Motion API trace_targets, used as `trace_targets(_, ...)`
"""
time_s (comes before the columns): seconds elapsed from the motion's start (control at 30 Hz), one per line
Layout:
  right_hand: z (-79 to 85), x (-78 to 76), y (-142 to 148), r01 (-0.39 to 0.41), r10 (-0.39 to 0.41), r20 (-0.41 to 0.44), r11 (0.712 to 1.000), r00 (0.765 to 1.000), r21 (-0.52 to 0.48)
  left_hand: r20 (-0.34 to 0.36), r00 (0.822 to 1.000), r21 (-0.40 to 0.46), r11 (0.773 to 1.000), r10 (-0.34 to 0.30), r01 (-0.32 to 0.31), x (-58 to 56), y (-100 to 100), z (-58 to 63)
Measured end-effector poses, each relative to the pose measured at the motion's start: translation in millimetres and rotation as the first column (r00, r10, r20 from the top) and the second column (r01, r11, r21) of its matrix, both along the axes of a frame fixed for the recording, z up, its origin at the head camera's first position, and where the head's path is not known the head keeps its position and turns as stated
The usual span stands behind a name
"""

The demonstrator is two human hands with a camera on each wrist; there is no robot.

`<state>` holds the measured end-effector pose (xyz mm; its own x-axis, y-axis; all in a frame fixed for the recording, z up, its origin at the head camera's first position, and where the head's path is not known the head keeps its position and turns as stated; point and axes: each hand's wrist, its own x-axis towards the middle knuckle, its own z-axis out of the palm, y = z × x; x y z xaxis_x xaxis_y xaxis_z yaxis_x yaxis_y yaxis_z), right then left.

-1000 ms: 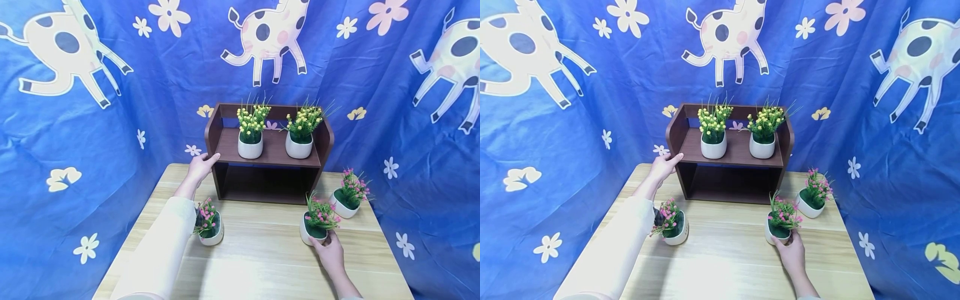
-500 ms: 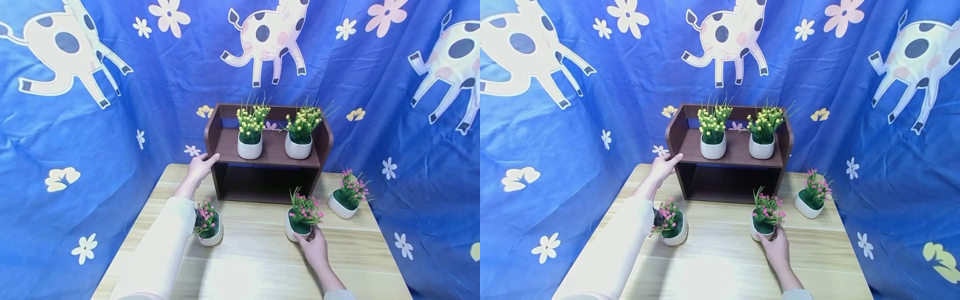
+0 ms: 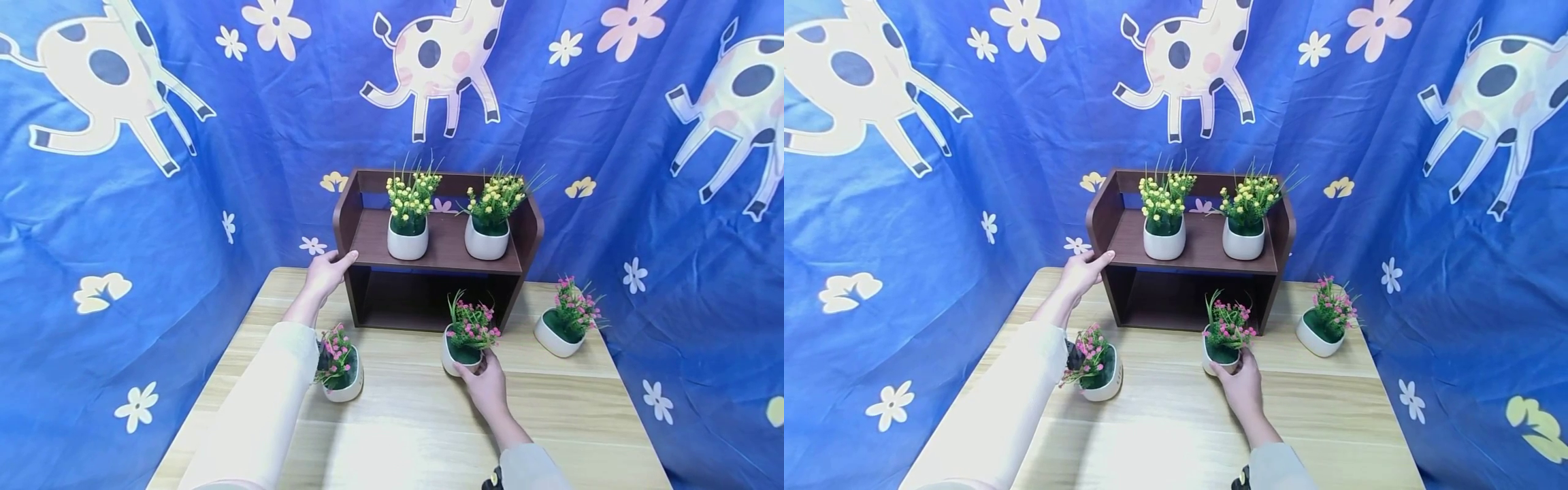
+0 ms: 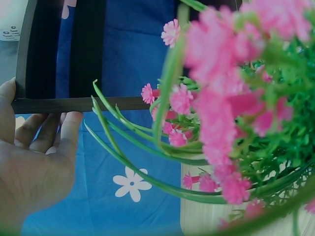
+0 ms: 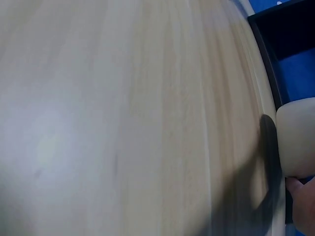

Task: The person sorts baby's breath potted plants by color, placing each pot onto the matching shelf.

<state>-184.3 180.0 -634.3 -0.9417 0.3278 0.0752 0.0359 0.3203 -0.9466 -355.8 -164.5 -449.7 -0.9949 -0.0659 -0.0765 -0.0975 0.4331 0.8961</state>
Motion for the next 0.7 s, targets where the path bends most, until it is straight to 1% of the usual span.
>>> trace_targets(0.1,2.2,-5.7,-6.9,-0.007,0.007,-0.010,1.000,1.000,-0.017,0.000,1.000,-0.005,1.000,-0.005,0.005,1.0,0.1,1.2)
trace_targets(0.2,2.7,-12.4,-12.1,-0.011,0.011,-0.014,1.000,1.000,-0.014,0.003,1.000,0.002,1.000,-0.007,0.007,1.4,0.4,1.7)
trace_targets(0.3,2.0,-19.6,-15.2,-0.007,0.007,-0.022,1.000,1.000,0.003,0.005,1.000,0.000,1.000,-0.004,0.004,1.7,0.5,1.9)
trace_targets(0.43,1.1,-27.9,-18.5,0.006,-0.005,-0.020,0.999,1.000,0.052,0.002,1.000,-0.010,1.000,-0.001,0.001,1.9,0.1,1.1)
trace_targets(0.57,1.3,-36.0,-21.6,0.014,-0.013,-0.012,0.997,1.000,0.077,0.006,1.000,-0.001,1.000,-0.001,0.001,2.8,0.3,2.0)
trace_targets(0.7,1.7,-44.5,-24.1,0.017,-0.015,-0.022,0.996,1.000,0.091,0.016,1.000,0.011,1.000,0.003,-0.003,3.9,1.0,3.5)
